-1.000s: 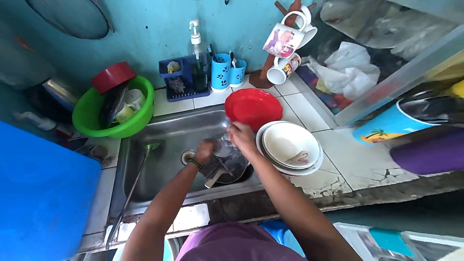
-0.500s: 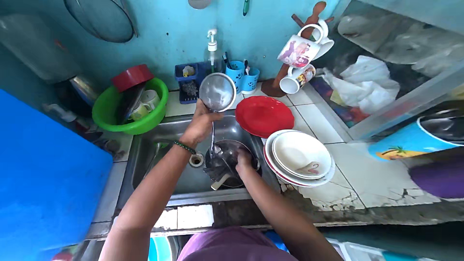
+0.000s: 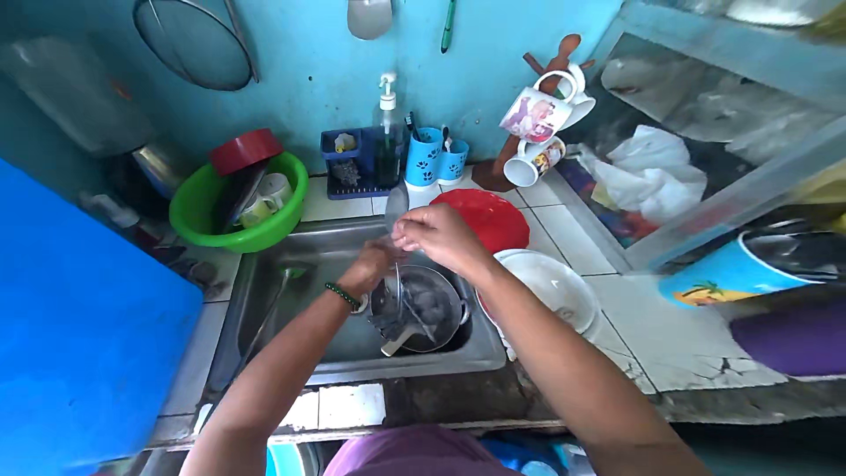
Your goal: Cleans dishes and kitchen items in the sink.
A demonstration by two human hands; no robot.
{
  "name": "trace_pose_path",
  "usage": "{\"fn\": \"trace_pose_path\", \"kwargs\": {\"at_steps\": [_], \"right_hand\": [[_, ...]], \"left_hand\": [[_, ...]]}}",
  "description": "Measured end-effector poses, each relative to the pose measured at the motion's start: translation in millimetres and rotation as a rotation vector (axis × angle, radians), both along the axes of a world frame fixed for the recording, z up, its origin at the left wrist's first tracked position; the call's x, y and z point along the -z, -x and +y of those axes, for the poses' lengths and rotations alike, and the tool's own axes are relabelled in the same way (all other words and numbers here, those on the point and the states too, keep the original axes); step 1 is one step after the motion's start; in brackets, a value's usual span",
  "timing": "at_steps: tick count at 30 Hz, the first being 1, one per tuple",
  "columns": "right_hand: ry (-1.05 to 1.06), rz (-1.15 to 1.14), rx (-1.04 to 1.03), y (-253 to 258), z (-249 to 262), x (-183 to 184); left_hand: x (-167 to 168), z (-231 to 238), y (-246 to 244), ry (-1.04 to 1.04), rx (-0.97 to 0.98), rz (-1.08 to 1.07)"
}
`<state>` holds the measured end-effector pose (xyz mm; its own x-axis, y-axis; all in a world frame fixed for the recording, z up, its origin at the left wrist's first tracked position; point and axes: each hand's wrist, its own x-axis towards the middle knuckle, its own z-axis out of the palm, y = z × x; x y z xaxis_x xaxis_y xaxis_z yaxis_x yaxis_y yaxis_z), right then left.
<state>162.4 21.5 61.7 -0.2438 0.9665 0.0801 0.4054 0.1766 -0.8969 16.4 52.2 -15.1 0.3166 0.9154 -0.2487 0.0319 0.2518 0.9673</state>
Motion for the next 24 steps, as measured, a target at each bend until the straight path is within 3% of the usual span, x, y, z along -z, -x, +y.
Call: {"fn": "trace_pose_path", "kwargs": {"at_steps": [3,5,9,15,20,24], "right_hand": [[-0.026,-0.061,0.075,-11.6,-3.9,10.1],[0.063,-0.099,0.111,-19.0,-1.0,29.6],[0.195,-0.113,-0.057,-25.2,4.5,71.4],[0.09,0.115,-0.07,-19.7,4.6,102.2],[0.123,0.01,-0.141,-19.1,0.9,116.9],[0.029,0.033,-0.1,-14.4,-9.6,118.4]], "left_hand": [[-13.1,1.8,5.0,-0.025,0.101,0.027],[-23.4,1.4,11.6,-0.077,0.172,-0.006],[-39.4,4.3,16.8,-0.159,0.227,-0.053],[-49.8,7.3,19.4,-0.136,0.247,-0.052],[-61.2,5.7,19.5,-0.131,0.269,-0.113],[-69.3,5.1,18.8,-0.135,0.282,-0.13]]}}
